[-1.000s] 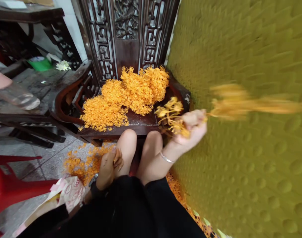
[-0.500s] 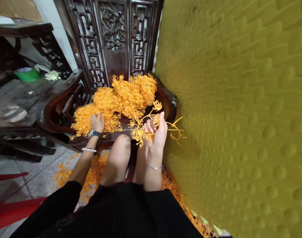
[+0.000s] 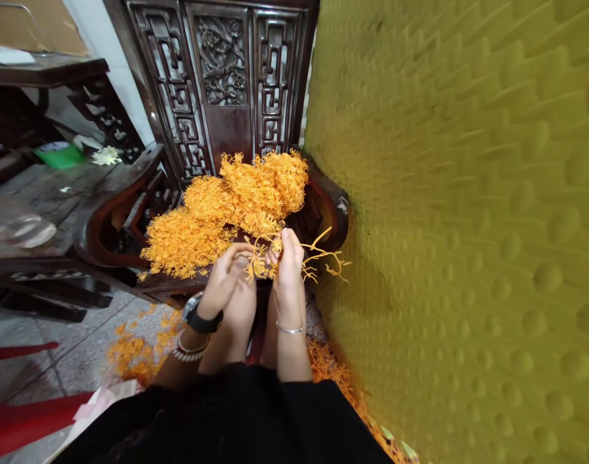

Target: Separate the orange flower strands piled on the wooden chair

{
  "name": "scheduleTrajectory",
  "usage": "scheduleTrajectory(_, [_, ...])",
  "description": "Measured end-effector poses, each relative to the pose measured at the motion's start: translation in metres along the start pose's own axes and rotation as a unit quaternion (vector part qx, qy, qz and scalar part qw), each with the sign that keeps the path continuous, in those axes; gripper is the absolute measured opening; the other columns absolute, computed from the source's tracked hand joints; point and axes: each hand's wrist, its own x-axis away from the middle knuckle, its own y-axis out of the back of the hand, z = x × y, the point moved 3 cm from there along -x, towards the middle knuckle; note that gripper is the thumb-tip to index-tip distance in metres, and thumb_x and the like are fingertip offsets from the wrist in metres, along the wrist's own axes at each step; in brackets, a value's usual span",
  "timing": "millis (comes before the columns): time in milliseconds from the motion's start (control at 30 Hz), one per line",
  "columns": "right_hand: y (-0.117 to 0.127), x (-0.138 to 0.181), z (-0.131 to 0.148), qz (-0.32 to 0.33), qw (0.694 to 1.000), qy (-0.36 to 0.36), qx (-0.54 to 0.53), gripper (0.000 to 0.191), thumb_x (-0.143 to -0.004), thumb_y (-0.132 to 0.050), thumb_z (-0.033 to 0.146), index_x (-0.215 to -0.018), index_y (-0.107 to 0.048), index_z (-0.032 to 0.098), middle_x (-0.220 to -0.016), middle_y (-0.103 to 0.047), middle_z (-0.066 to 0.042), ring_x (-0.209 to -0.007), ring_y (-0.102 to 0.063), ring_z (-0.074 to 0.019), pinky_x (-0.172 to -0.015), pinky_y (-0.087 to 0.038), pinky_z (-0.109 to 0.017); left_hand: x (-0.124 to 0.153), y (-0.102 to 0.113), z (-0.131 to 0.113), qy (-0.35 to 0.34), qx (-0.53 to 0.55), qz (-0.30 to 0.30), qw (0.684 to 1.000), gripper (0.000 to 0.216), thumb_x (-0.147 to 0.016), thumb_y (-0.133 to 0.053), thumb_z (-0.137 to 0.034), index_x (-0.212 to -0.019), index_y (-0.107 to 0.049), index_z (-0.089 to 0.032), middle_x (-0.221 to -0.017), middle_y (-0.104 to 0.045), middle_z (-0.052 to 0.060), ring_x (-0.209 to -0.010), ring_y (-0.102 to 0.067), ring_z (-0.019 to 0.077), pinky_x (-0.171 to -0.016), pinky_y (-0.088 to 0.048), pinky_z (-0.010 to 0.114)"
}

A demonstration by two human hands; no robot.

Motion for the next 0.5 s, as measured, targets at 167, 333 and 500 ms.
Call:
scheduleTrajectory(167, [0.007, 0.002, -0.012, 0.018, 0.998, -0.063, -0.017, 0.026, -0.086, -0.054, 0.042, -0.070, -0.057, 0.021, -0.067, -0.058, 0.002, -0.058, -0.055, -0.0107, -0.057, -0.050, -0.024, -0.004, -0.012, 0.014, 0.010, -0.048, 0.003, 0.999, 0.027, -0.087, -0.053, -0.043, -0.098, -0.058, -0.018, -0.092, -0.065, 0.004, -0.083, -0.060, 0.0158, -0.077, -0.043, 0.024])
scheduleTrajectory(333, [0.013, 0.002, -0.012, 0.081, 0.959, -0.228, -0.147, 0.036, -0.095, -0.039, 0.038, -0.070, -0.056, 0.019, -0.062, -0.060, 0.000, -0.055, -0.058, -0.0113, -0.057, -0.050, -0.025, 0.010, -0.005, 0.022, 0.033, -0.097, 0.091, 0.991, 0.031, -0.091, -0.044, -0.044, -0.087, -0.060, -0.017, -0.088, -0.065, 0.005, -0.085, -0.059, 0.0178, -0.080, -0.043, 0.026])
scheduleTrajectory(500, [0.014, 0.014, 0.004, 0.179, 0.890, -0.355, -0.222, 0.041, -0.097, -0.032, 0.027, -0.057, -0.037, 0.019, -0.042, -0.031, 0.008, -0.033, -0.025, -0.0057, -0.039, -0.034, -0.017, 0.047, -0.001, -0.002, 0.035, -0.188, 0.193, 0.962, 0.039, -0.095, -0.033, -0.042, -0.081, -0.059, -0.016, -0.079, -0.063, 0.005, -0.078, -0.056, 0.0172, -0.077, -0.044, 0.028])
